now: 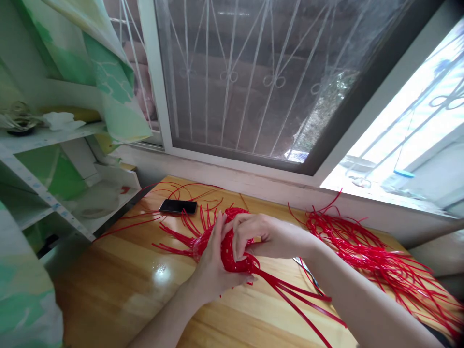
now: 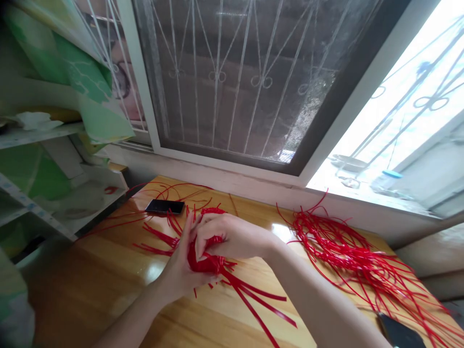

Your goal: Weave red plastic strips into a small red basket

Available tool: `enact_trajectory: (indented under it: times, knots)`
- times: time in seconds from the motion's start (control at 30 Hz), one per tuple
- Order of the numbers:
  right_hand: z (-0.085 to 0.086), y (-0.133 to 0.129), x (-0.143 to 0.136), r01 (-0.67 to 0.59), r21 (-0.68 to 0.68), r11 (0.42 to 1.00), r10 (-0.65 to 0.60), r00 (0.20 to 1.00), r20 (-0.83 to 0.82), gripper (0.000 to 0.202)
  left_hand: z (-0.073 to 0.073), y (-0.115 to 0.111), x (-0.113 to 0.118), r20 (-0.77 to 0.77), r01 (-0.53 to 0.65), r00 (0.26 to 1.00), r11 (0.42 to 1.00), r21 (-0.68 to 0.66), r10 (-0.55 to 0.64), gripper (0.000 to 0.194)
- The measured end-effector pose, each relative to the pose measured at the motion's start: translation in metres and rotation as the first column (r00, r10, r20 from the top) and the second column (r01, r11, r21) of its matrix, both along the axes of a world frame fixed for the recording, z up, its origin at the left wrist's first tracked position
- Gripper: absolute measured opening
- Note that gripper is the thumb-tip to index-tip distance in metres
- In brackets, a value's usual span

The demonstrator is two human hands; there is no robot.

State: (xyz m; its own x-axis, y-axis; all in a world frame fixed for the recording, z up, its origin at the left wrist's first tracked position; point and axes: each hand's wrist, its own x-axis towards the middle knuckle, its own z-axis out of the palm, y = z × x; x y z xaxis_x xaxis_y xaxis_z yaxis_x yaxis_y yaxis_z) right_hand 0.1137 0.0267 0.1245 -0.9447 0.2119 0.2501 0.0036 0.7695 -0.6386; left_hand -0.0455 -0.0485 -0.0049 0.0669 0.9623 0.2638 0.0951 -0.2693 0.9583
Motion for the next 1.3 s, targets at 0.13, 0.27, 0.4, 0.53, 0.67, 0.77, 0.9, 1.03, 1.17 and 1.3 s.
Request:
enact_trajectory:
  times: [0.13,0.27,0.4,0.53,0.67,0.77,0.9,1.03,1.17,1.3]
  knots:
    - [-0.002,-0.002,0.007,0.056,-0.056,0.997,-0.055,0.998,0.011,0.024,0.006,0.000,-0.002,0.003,0.061,0.998,0.998,-0.006,-0.061,0.137]
    - [-0.006,-0.004,0.015,0.118,-0.056,0.991,-0.117,0.993,0.017,0.021,0.007,0.001,-0.003,0.014,0.092,0.996,0.995,0.026,-0.092,0.130]
    - [-0.006,-0.009,0.016,0.152,0.036,0.988,-0.153,0.988,0.032,0.022,0.007,0.002,-0.003,0.011,0.090,0.996,0.996,0.019,-0.090,0.127]
    - [-0.005,-0.013,0.013,0.199,0.116,0.973,-0.203,0.979,0.026,0.023,0.008,0.000,-0.005,-0.051,0.100,0.994,0.993,0.059,-0.097,0.117]
    - [-0.004,-0.012,0.011,0.259,0.105,0.960,-0.271,0.955,0.119,0.024,0.011,-0.001,-0.008,-0.133,0.122,0.985,0.990,0.067,-0.112,0.113]
    - [-0.002,-0.009,0.009,0.236,0.082,0.968,-0.247,0.956,0.157,0.022,0.012,-0.001,-0.009,-0.168,0.131,0.979,0.990,0.060,-0.119,0.114]
    - [-0.002,-0.005,0.004,0.148,0.084,0.985,-0.161,0.972,0.174,0.022,0.011,-0.001,-0.009,-0.227,0.141,0.966,0.989,0.052,-0.126,0.114]
    - [0.002,-0.004,0.000,0.098,0.121,0.988,-0.121,0.972,0.201,0.021,0.011,0.001,-0.009,-0.245,0.144,0.962,0.987,0.065,-0.124,0.115]
    - [0.009,-0.011,0.002,0.091,0.140,0.986,-0.121,0.967,0.224,0.021,0.014,0.001,-0.010,-0.186,0.150,0.973,0.986,0.078,-0.133,0.110]
    - [0.007,-0.016,0.003,0.145,0.172,0.974,-0.174,0.971,0.165,0.023,0.013,0.002,-0.011,-0.175,0.140,0.977,0.987,0.077,-0.125,0.111]
